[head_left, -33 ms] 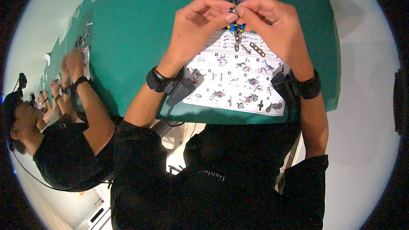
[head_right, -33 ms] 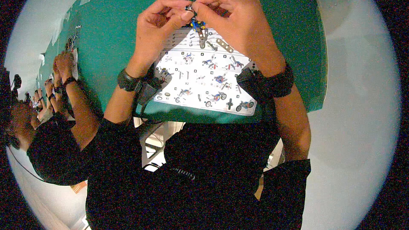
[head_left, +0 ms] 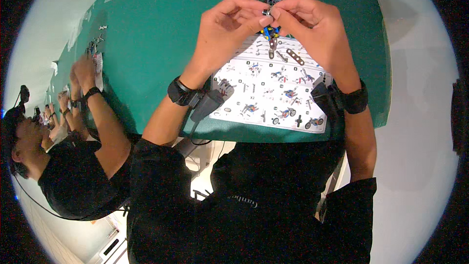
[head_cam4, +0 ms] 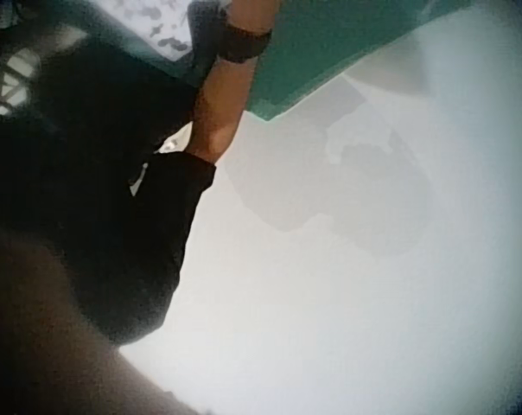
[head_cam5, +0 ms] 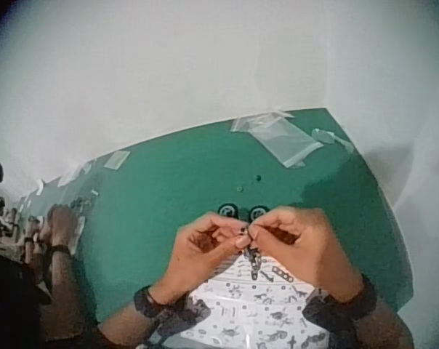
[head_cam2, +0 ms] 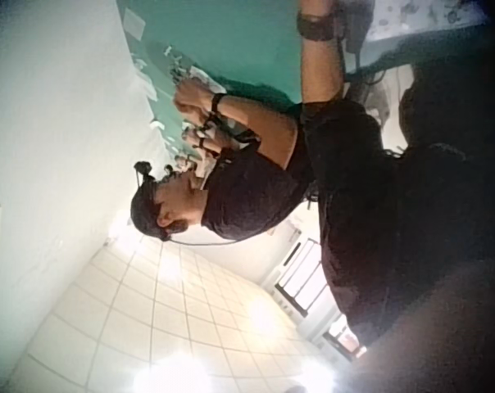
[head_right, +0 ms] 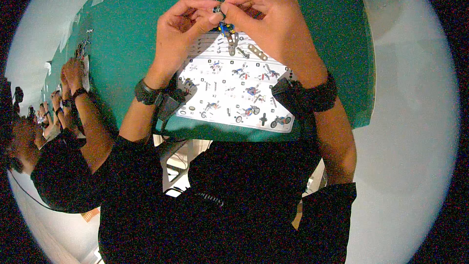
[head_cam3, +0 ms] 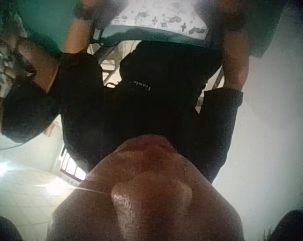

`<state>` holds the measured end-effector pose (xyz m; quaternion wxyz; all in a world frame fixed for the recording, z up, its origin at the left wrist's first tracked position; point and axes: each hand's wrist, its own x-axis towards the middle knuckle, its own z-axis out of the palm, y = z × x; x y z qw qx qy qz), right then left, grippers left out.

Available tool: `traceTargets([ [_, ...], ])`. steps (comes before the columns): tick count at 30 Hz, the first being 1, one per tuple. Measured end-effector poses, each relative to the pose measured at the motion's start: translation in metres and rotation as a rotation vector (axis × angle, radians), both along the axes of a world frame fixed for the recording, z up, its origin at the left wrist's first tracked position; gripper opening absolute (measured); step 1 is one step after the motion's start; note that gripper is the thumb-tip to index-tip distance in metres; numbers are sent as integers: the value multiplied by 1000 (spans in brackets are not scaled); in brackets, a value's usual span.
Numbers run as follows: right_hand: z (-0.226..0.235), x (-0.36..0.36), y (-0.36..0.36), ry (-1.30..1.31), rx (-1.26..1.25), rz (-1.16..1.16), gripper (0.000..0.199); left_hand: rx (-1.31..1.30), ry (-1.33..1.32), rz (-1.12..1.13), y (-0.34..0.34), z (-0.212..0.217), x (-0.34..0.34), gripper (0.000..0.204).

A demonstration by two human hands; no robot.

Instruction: Assembling a small toy motorcycle model using various parts and a hex key according to an instruction sheet.

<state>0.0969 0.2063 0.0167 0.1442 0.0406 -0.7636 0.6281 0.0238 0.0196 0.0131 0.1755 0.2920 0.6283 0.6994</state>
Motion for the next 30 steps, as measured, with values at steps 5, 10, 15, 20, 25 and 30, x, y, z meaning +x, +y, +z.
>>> traceTargets([
  [5, 5, 0, 1, -36, -89, 75, 17, -7, 91, -38, -2, -2, -2, 22],
  [10, 5, 0, 3, -61, -139, 128, 16, 25, 74, -38, -2, 2, 2, 20],
  [15, 1, -1, -1, 70, -119, 42, 18, 58, 54, -13, -1, 0, 1, 18],
  [20, 3, -1, -1, 115, -8, -6, 18, 63, 9, -30, -3, -3, 0, 19],
  [25, 10, 2, -3, 66, 41, -27, 17, 108, -99, 19, -1, -2, 1, 23],
  [30, 10, 2, -4, 110, 1, 7, 17, 118, -148, 11, -2, -5, -1, 24],
])
